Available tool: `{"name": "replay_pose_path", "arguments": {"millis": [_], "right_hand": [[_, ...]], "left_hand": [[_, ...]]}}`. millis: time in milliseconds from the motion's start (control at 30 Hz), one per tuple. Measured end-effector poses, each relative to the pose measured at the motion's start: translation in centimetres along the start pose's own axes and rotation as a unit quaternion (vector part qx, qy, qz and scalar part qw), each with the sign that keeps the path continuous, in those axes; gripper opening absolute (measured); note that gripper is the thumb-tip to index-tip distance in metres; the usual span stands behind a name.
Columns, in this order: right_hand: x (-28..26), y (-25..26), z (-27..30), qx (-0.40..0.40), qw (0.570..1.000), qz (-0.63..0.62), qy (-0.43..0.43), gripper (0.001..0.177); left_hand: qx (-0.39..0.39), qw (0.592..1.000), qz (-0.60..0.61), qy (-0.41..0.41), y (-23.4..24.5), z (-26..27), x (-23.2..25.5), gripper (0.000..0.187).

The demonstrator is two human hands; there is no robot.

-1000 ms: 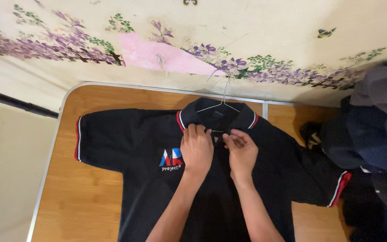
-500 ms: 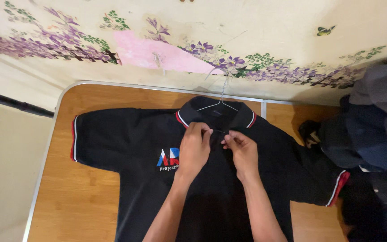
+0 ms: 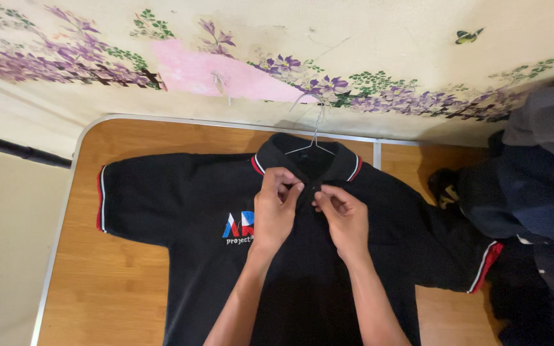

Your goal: The person lays a black polo shirt on a wooden table, smooths it out, and buttons the collar. They then place a wire hanger into the shirt, hang it on a nearby rack, and repeat the process with a second black polo shirt.

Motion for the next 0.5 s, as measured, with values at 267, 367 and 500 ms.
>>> {"name": "replay_pose_path", "arguments": {"millis": [267, 367, 500], "right_hand": [[-0.1, -0.8, 0.0, -0.019, 0.999, 0.030, 0.032, 0.019], [-0.4, -0.5, -0.2, 0.013, 0.995, 0.091, 0.033, 0.019], [-0.9, -0.8, -0.1, 0.010, 0.995, 0.089, 0.032, 0.019]], "left_hand": [[0.003, 0.997, -0.081, -0.003, -0.2, 0.5, 1.7, 0.019], [0.001, 0.999, -0.049, -0.016, 0.0, 0.4, 2.0, 0.019], [-0.009, 1.000, -0.024, 0.003, 0.2, 0.0, 1.6, 0.020]]}}
Point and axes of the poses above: each hand's wrist, its own z-axis away from the middle knuckle, its own y-axis out of the back of the hand, x = y × z, the point moved 10 cm from there along -z, towards the middle knuckle, and after that the axes turned 1 degree about -z, right-handed, at the moved point
